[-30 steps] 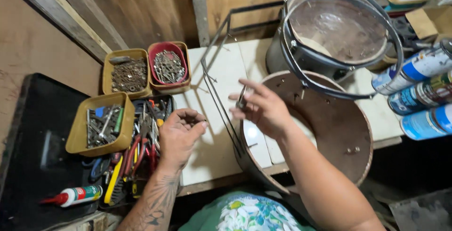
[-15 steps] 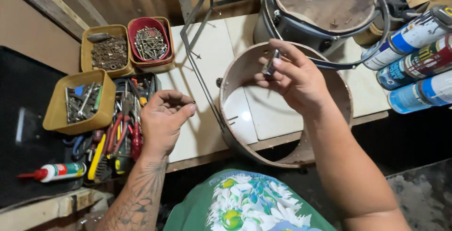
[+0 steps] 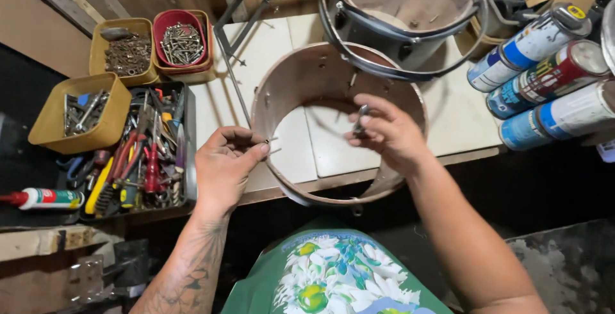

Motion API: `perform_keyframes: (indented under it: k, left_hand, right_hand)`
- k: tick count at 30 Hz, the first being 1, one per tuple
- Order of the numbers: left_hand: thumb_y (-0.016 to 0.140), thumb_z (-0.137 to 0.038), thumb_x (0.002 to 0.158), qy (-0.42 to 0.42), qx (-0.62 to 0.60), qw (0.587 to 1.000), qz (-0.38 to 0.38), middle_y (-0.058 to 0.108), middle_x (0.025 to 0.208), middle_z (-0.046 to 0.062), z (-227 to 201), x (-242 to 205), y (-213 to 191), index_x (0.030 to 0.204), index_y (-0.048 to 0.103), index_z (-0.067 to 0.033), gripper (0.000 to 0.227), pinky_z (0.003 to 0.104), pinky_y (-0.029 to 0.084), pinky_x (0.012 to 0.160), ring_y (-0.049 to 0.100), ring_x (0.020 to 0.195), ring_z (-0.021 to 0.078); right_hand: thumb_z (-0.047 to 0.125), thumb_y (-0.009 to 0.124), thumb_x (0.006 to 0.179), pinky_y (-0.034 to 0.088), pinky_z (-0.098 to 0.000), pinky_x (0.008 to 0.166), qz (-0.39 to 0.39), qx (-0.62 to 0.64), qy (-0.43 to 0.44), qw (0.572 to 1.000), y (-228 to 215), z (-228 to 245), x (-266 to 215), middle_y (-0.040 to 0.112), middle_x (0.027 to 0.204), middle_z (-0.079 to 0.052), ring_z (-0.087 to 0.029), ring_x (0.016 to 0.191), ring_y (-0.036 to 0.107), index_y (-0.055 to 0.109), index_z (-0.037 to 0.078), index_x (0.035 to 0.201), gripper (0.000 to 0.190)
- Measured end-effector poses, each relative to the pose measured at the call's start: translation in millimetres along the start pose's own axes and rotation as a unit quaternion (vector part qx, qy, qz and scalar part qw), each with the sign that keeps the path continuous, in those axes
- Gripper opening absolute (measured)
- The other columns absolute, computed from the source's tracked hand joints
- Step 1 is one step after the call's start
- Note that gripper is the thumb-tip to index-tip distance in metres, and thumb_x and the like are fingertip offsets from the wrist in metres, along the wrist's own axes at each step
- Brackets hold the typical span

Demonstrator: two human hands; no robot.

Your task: The person assembles small metal parts on a workbench. They select screws and nuts from containers, apply glue to a metal piece, and then screw the parts together by hand.

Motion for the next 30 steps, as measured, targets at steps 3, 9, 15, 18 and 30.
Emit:
perform_keyframes:
  k: [3,9,15,18,30]
  left_hand:
    - [0.088,0.002,0.077,0.002,0.006,1.000,-0.011,0.074,0.089,0.020,-2.0,-16.5,15.0,0.104,0.066,0.0047,0.035,0.025,0.060,0.061,0.072,0.066,0.0167]
    - [0.087,0.003,0.075,0.003,0.023,0.999,-0.025,0.074,0.087,0.024,-5.0,-41.2,34.9,0.102,0.068,0.0083,0.034,0.031,0.060,0.061,0.071,0.064,0.0203]
    - [0.087,0.004,0.075,-0.018,0.028,0.998,-0.055,0.075,0.089,0.024,4.1,-62.1,44.8,0.103,0.069,0.0087,0.034,0.032,0.061,0.062,0.073,0.065,0.0221]
    - [0.087,0.003,0.074,-0.016,0.050,0.997,-0.064,0.076,0.090,0.023,8.1,-66.7,45.9,0.103,0.069,0.0085,0.034,0.031,0.061,0.060,0.073,0.064,0.0213]
    - [0.084,0.005,0.077,-0.047,0.040,0.995,-0.081,0.075,0.090,0.024,13.2,-76.8,52.4,0.104,0.070,0.0100,0.031,0.032,0.063,0.065,0.074,0.067,0.0220]
  right_hand:
    - [0.003,0.068,0.088,0.067,-0.0531,0.075,0.030,0.008,0.037,0.999,-4.6,-21.4,0.5,0.072,0.109,-0.026,-0.041,0.085,0.076,0.061,0.008,0.138,0.051]
    - [0.004,0.059,0.092,0.066,-0.0536,0.077,0.071,0.033,0.094,0.992,-0.8,-35.2,5.4,0.070,0.113,-0.031,-0.044,0.087,0.076,0.057,0.006,0.142,0.050]
    - [0.010,0.053,0.096,0.065,-0.0544,0.081,0.097,0.035,0.123,0.987,7.0,-38.4,10.6,0.069,0.119,-0.032,-0.046,0.093,0.075,0.058,0.008,0.141,0.046]
    - [0.005,0.057,0.095,0.067,-0.0504,0.079,0.093,0.032,0.109,0.989,10.7,-36.6,11.0,0.071,0.113,-0.029,-0.043,0.089,0.076,0.062,0.007,0.136,0.041]
    - [-0.005,0.083,0.078,0.069,-0.0402,0.071,0.080,-0.191,-0.064,0.976,25.9,-22.9,-1.3,0.071,0.110,-0.022,-0.028,0.081,0.076,0.072,0.006,0.128,0.053]
Point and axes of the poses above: each hand's wrist, its own x-axis towards the middle knuckle, its own y-axis out of the palm, z = x × y, the point moved 5 cm from there along x, towards the middle knuckle
